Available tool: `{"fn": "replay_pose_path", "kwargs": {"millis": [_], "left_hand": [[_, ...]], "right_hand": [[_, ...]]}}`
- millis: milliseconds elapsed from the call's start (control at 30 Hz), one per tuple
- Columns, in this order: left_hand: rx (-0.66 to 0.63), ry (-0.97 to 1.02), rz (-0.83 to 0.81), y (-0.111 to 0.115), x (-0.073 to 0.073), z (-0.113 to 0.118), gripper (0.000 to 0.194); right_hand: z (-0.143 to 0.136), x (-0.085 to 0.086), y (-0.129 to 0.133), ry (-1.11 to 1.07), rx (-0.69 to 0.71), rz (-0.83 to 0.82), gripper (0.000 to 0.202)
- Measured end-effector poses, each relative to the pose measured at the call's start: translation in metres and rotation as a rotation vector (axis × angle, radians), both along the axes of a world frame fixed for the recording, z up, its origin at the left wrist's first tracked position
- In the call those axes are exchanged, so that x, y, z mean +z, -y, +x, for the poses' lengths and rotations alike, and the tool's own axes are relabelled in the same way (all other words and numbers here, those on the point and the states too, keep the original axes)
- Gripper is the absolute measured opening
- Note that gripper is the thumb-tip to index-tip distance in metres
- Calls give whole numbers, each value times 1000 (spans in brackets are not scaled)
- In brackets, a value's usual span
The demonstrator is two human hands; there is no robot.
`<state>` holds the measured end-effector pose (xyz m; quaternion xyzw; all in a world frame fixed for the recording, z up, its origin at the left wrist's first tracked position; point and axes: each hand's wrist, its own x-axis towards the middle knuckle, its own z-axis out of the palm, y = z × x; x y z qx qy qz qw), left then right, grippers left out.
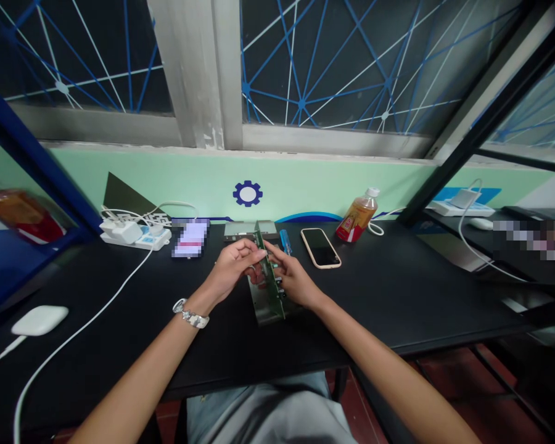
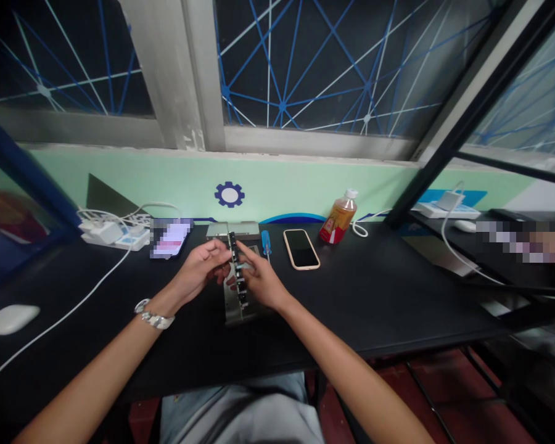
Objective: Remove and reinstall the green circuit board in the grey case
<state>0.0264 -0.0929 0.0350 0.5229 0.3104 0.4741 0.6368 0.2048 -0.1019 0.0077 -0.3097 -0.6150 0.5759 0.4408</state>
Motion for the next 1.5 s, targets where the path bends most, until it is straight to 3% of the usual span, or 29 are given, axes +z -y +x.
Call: {"fn": "replay_pose_path", "kwargs": {"millis": [200, 367, 700, 900, 1100, 1267, 1500], "left_hand": [[21, -56, -22, -7, 6, -24, 34], [35, -224, -98, -13, -1, -35, 36], [13, -336, -205, -14, -18, -30, 36], [22, -352, -170, -11, -25, -28, 66], [1, -394, -144, -13, -27, -28, 60], [13, -484, -43, -17, -35, -29, 63], [57, -750, 246, -24, -50, -34, 56]], "right_hand": [[14, 7, 0, 504, -415, 370, 62], [15, 9, 0, 766, -544, 515, 57], [16, 13, 6, 1118, -535, 563, 48], [14, 14, 8, 1194, -526, 540, 47], [11, 17, 13, 1265, -550, 522, 46], [9, 18, 15, 1305, -546, 501, 42], [8, 14, 14, 1312, -551, 521, 36]]}}
